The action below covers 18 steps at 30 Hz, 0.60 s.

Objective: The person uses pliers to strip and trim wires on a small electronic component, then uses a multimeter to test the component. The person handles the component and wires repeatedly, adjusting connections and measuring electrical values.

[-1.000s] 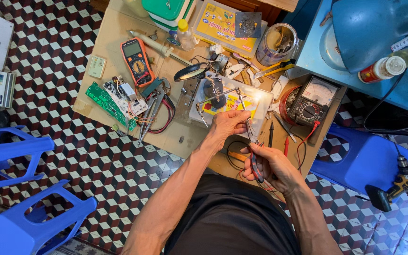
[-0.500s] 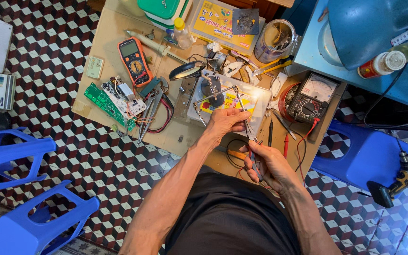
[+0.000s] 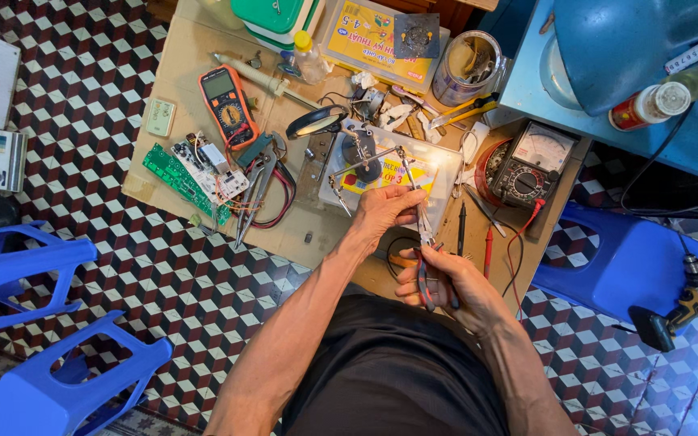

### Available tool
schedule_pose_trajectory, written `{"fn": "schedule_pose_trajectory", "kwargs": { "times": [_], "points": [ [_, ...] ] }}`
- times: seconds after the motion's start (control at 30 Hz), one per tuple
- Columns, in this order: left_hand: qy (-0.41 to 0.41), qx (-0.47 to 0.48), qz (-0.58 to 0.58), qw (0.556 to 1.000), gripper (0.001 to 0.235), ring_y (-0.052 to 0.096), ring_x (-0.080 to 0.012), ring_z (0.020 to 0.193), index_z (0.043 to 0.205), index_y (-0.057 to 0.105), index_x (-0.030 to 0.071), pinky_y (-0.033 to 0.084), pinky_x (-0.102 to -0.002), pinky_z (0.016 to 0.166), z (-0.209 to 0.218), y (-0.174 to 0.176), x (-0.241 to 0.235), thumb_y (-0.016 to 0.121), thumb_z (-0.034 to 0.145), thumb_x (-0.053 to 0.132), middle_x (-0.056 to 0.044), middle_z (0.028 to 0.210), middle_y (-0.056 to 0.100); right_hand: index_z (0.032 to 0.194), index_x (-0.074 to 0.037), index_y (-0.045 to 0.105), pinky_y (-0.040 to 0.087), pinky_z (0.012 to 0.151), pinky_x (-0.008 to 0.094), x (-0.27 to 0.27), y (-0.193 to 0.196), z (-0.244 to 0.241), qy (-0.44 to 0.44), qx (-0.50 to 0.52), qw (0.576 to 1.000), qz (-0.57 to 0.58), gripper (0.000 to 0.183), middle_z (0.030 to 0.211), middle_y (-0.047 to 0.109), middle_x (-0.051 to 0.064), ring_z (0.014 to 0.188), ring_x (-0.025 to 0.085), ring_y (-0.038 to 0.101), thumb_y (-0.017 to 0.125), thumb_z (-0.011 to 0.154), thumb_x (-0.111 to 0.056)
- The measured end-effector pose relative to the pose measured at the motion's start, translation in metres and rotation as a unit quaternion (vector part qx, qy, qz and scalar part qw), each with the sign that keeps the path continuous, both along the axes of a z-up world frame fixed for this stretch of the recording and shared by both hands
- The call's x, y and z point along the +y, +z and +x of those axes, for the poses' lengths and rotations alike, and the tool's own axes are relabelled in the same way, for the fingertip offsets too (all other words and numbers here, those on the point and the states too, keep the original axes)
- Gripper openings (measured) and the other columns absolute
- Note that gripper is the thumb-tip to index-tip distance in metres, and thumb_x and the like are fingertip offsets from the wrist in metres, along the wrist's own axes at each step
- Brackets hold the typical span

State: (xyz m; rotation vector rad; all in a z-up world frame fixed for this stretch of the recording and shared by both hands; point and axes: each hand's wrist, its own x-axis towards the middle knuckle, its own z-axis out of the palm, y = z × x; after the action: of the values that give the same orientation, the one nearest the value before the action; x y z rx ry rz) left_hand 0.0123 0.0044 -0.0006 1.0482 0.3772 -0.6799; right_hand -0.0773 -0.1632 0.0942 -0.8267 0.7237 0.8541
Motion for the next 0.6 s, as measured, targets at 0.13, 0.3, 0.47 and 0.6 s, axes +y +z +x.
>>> {"fn": "schedule_pose_trajectory", "kwargs": {
  "times": [0.13, 0.3, 0.47, 0.6],
  "points": [
    [-0.033, -0.006, 0.033, 0.999, 0.043, 0.072, -0.0126, 0.086, 0.109, 0.073, -0.002, 0.061, -0.025, 0.079, -0.002, 0.006, 0.004, 0.076, 0.091, 0.037, -0.009, 0.099, 0.074, 0.114, 0.002, 0.065, 0.062, 0.067, 0.04, -0.026, 0.009, -0.016, 0.054, -0.005, 0.998, -0.037, 0.04, 0.089, 0.074, 0.018, 0.077, 0.029, 0.074, 0.056, 0.097, -0.032],
    [-0.049, 0.033, 0.04, 0.997, 0.061, 0.075, -0.0171, 0.093, 0.129, 0.06, 0.012, 0.062, -0.027, 0.082, -0.008, 0.013, 0.005, 0.065, 0.088, 0.057, -0.013, 0.108, 0.076, 0.105, 0.003, 0.07, 0.054, 0.067, 0.031, -0.047, -0.006, -0.031, 0.141, -0.061, 0.944, -0.293, 0.042, 0.088, 0.076, 0.014, 0.076, 0.02, 0.071, 0.055, 0.101, -0.035],
    [-0.072, 0.023, 0.043, 0.996, 0.061, 0.074, -0.0156, 0.096, 0.122, 0.069, 0.003, 0.061, -0.025, 0.082, -0.016, 0.014, 0.003, 0.066, 0.09, 0.054, -0.011, 0.11, 0.076, 0.099, 0.003, 0.071, 0.047, 0.061, 0.031, -0.047, -0.026, -0.032, 0.163, -0.077, 0.921, -0.345, 0.038, 0.083, 0.072, 0.009, 0.069, 0.016, 0.062, 0.057, 0.101, -0.033],
    [-0.069, 0.013, 0.06, 0.996, 0.052, 0.073, -0.0143, 0.094, 0.114, 0.072, -0.004, 0.061, -0.024, 0.082, -0.018, 0.007, -0.002, 0.073, 0.092, 0.043, -0.011, 0.108, 0.076, 0.097, 0.002, 0.069, 0.049, 0.064, 0.03, -0.047, -0.045, -0.041, 0.153, -0.104, 0.922, -0.34, 0.037, 0.08, 0.072, 0.007, 0.071, 0.014, 0.064, 0.057, 0.1, -0.032]
  ]
}}
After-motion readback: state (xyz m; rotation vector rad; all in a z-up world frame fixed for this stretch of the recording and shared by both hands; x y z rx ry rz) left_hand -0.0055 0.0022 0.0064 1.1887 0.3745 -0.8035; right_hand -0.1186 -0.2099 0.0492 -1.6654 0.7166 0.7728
